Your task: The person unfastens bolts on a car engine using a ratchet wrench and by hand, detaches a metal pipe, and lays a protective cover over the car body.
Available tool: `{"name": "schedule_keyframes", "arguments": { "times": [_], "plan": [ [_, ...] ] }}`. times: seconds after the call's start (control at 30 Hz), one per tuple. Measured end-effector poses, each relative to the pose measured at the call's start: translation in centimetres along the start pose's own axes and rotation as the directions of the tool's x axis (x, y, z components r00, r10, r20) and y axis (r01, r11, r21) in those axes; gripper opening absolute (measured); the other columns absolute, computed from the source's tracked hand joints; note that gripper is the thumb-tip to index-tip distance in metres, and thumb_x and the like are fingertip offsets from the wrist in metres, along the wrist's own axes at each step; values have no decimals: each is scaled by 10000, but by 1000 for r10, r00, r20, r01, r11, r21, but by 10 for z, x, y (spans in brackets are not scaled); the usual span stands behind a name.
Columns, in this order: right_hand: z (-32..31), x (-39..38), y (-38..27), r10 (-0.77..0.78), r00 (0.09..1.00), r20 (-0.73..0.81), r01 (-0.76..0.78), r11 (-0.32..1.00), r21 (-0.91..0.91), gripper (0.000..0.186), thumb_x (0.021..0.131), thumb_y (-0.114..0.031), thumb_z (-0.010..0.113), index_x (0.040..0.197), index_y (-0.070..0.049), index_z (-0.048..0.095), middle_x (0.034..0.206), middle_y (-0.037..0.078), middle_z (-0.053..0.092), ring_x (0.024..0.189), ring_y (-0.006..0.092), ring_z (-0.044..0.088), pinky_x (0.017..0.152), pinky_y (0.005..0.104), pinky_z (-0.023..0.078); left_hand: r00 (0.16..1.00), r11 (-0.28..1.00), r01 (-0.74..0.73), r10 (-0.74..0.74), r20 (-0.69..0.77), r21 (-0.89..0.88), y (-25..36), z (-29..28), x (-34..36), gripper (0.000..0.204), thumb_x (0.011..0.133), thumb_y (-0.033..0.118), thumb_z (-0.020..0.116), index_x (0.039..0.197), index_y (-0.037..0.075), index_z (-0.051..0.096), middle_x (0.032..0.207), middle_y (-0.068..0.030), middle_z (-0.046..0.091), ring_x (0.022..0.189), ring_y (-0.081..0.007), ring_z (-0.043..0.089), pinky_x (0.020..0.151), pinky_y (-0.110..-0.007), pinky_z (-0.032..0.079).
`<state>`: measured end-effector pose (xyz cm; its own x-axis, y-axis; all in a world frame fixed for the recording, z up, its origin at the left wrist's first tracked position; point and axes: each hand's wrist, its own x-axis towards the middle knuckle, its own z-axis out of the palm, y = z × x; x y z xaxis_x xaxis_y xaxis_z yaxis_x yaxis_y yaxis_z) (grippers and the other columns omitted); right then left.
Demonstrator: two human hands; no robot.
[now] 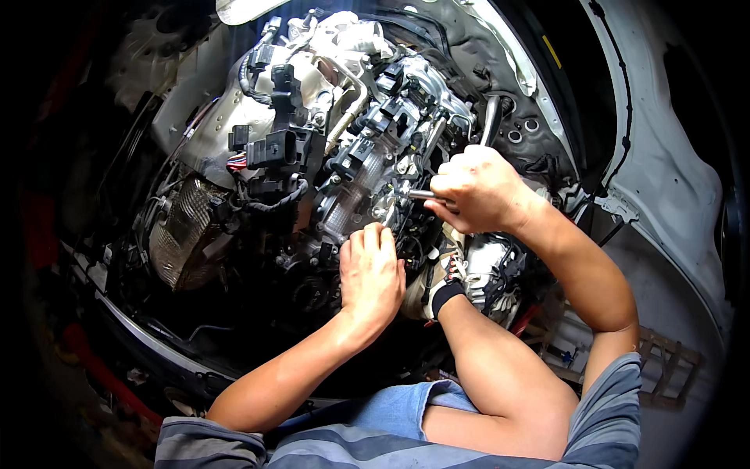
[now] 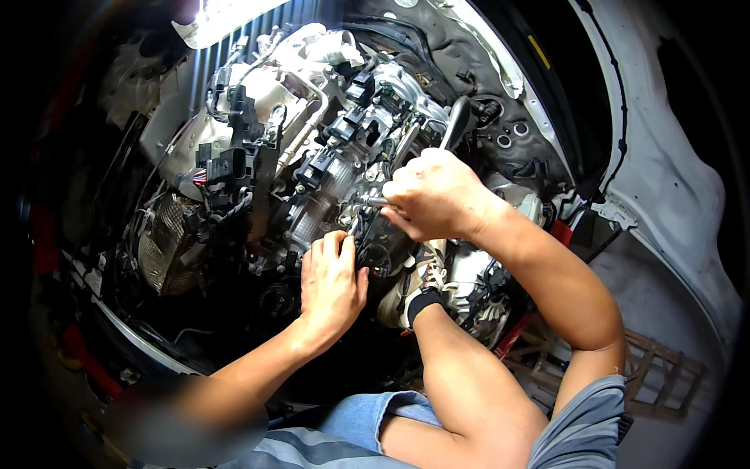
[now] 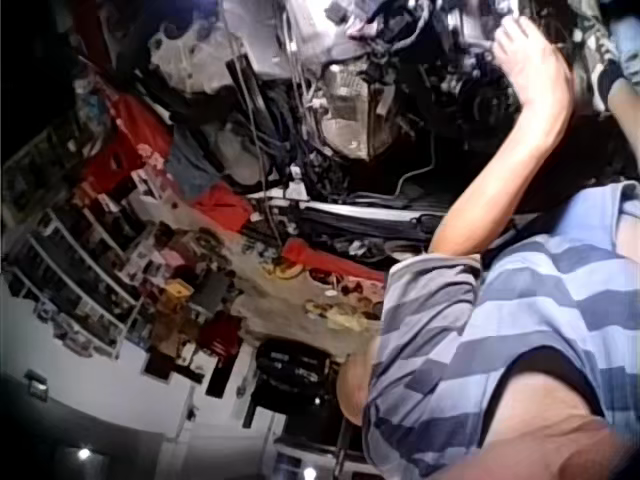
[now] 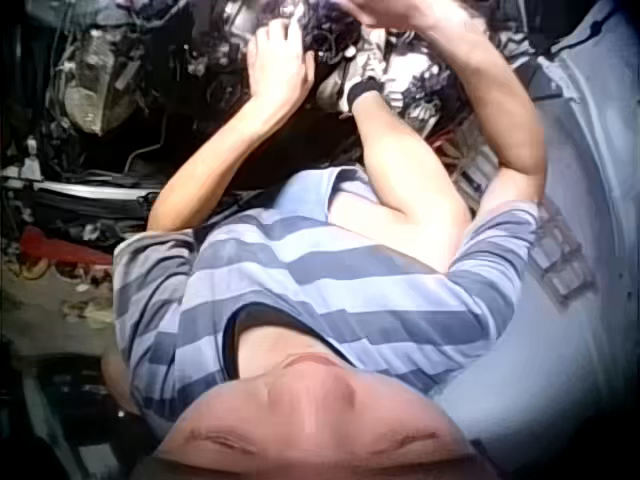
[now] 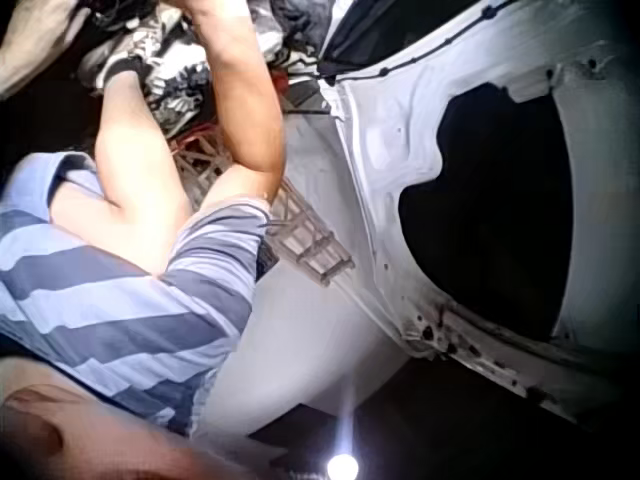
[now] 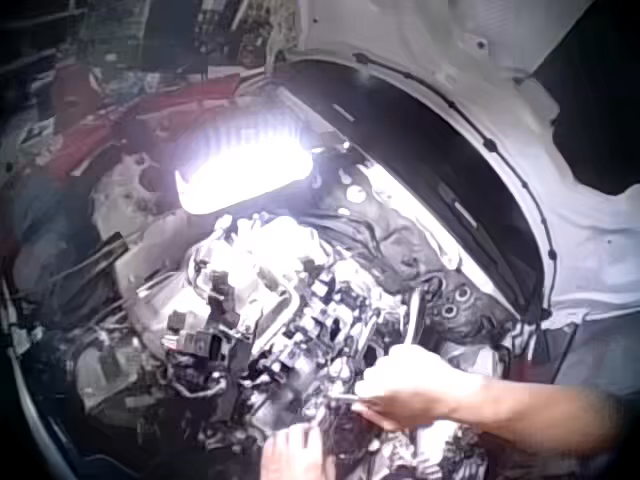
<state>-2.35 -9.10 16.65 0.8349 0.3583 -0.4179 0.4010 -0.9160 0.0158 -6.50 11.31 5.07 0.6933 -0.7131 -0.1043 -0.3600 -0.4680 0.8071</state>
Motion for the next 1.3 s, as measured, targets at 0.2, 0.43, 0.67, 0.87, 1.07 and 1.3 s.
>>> {"name": "schedule_keyframes", "arguments": {
  "times": [0.2,0.43,0.67,0.87,1.07,1.3],
  "plan": [
    [14,-1,-19,80,991,110,-93,989,118,298,830,-335,698,668,-91,642,639,104,645,623,303,668,603,413,528,999,998,7,-10,-53,-56,6,4,-5,562,821,167,707,1291,-72,512,1231,-183,513,1139,-346,505,982,-414,424],
    [-2,19,-27,-8,969,247,-17,995,99,234,824,-278,679,703,-76,675,675,122,663,647,319,684,608,422,545,999,988,-14,7,-46,-156,2,1,-9,573,830,142,697,1297,-109,480,1271,-239,490,1171,-387,492,1032,-443,413],
    [10,24,-56,493,822,285,-564,775,285,281,843,-308,655,828,-32,705,783,202,700,753,377,697,701,444,569,989,946,-141,119,-92,-290,14,0,-39,624,854,127,662,1366,-136,422,1418,-297,388,1404,-469,298,1181,-588,206],
    [22,10,-71,504,543,671,-520,-425,741,393,925,-225,714,1240,-38,573,700,-22,520,510,62,447,457,228,388,993,453,121,-61,104,-883,62,2,-60,776,994,217,602,1524,-92,126,1452,-326,406,1351,-421,438,1133,-451,348],
    [28,12,-73,439,456,774,-237,-778,581,460,995,-486,572,1245,-100,545,715,22,567,563,128,543,562,328,515,774,131,570,245,583,-811,14,-50,-64,757,928,127,705,1517,23,240,1299,-133,526,1182,-188,549,1025,-360,473],
    [32,3,-73,622,588,518,-490,-236,839,487,1043,-446,473,940,-21,686,599,68,628,474,115,590,462,240,471,839,365,519,-43,543,-773,-26,-144,-24,540,935,48,645,1418,19,406,1198,-139,583,787,-145,644,639,-259,562]
  ]
}}
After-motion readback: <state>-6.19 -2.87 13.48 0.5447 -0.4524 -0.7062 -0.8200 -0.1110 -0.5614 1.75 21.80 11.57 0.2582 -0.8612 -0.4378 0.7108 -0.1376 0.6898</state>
